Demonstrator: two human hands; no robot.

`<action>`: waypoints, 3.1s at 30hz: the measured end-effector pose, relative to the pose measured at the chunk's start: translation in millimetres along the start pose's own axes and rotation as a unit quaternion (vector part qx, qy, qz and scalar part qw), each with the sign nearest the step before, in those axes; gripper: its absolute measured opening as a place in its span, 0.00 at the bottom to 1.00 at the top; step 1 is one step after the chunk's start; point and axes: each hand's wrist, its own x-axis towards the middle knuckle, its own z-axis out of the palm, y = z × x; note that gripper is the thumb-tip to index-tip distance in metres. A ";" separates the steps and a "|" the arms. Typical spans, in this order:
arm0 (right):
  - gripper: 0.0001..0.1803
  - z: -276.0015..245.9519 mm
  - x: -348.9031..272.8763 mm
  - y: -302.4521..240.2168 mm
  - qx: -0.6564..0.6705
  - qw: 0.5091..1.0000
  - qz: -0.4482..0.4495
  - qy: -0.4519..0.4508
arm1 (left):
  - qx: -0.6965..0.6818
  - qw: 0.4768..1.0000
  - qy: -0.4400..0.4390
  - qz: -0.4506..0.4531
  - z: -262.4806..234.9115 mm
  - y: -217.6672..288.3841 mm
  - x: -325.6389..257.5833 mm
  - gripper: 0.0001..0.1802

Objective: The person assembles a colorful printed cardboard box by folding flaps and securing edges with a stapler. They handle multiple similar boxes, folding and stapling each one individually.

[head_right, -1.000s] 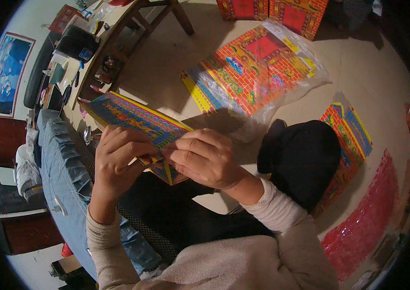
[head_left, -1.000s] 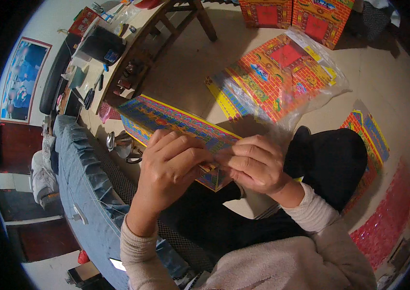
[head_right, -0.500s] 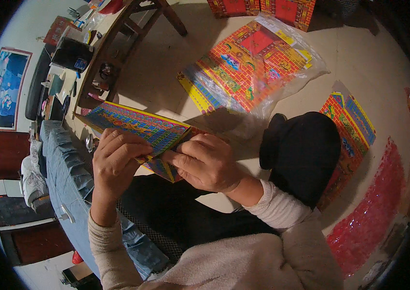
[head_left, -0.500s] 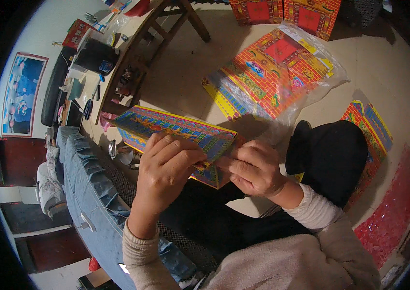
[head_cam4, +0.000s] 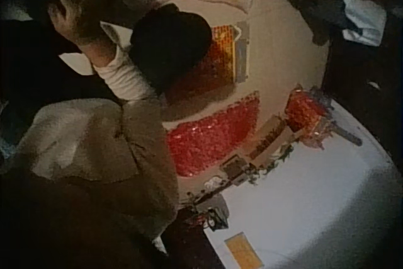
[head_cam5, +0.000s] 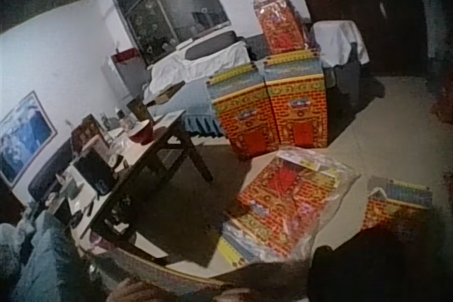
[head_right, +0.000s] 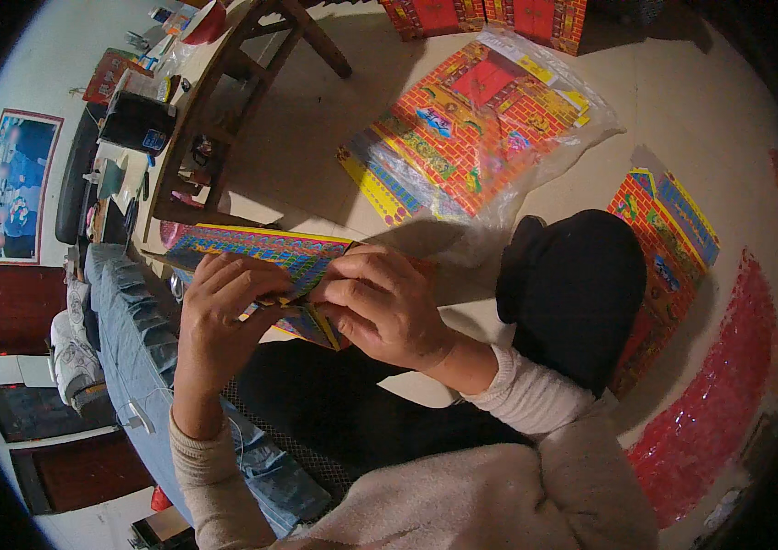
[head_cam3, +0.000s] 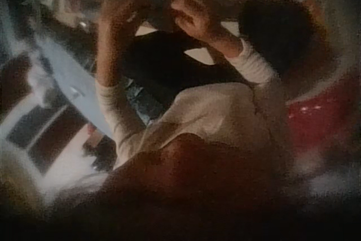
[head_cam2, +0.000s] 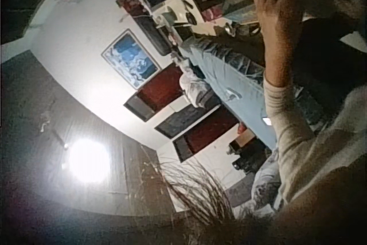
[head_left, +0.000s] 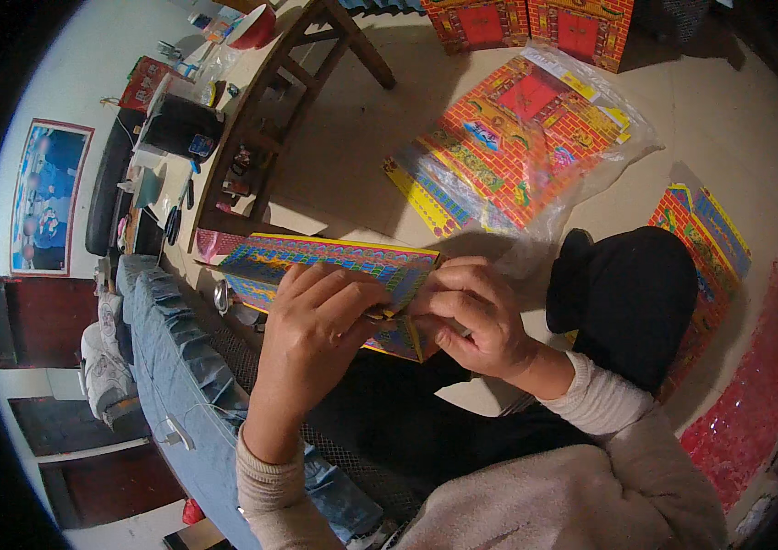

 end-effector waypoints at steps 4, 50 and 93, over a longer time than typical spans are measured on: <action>0.20 2.2 -0.6 0.8 -0.004 1.000 -0.002 0.000 | -0.007 0.999 -0.030 -0.009 -7.0 4.2 3.2 0.18; 0.43 12.9 -56.9 -3.9 0.059 0.991 0.116 -0.006 | 0.010 0.999 -0.042 0.008 0.7 9.1 5.5 0.16; 0.41 12.4 -55.0 -3.4 0.080 0.990 0.116 -0.013 | 0.103 0.981 -0.072 0.150 -1.0 14.9 7.9 0.20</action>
